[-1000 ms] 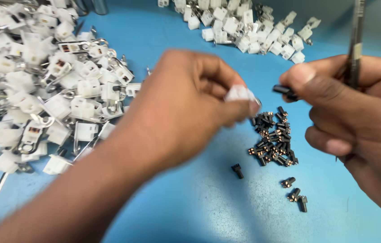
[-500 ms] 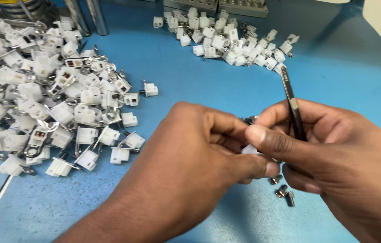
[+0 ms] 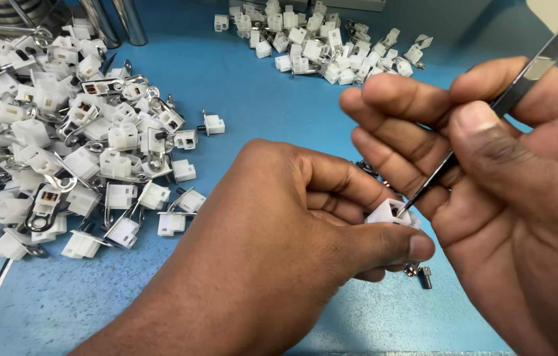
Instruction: The person assembles small white plastic electrical components by inserting metal pins and copper contacts using a screwdriver. They repeatedly pick up a component, insert a pin, then insert a contact, and place the finished unit aside on the blue work surface.
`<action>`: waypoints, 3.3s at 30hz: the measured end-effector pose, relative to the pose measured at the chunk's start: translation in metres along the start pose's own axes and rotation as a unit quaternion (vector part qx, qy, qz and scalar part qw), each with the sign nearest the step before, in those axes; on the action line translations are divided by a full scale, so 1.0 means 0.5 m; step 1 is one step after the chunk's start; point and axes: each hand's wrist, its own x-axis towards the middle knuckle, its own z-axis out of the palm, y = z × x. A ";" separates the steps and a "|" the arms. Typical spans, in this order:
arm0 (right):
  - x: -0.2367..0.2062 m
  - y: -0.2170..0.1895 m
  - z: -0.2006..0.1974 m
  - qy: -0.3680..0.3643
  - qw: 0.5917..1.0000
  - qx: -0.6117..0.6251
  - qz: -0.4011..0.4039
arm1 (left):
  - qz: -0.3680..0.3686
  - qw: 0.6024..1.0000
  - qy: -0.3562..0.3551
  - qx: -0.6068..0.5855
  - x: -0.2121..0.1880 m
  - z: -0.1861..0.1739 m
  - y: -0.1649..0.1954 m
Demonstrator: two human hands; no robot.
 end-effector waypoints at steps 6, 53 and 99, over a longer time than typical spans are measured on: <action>-0.016 0.002 0.123 0.059 0.987 -0.137 -0.056 | -0.021 0.998 0.021 0.063 0.008 -0.005 0.005; -0.145 0.109 -0.139 0.162 0.714 -0.548 0.404 | -0.018 0.998 -0.018 -0.056 -0.010 0.004 -0.075; 0.069 0.087 -0.007 0.163 0.967 0.040 0.189 | -0.034 0.970 0.115 0.213 0.004 -0.122 -0.088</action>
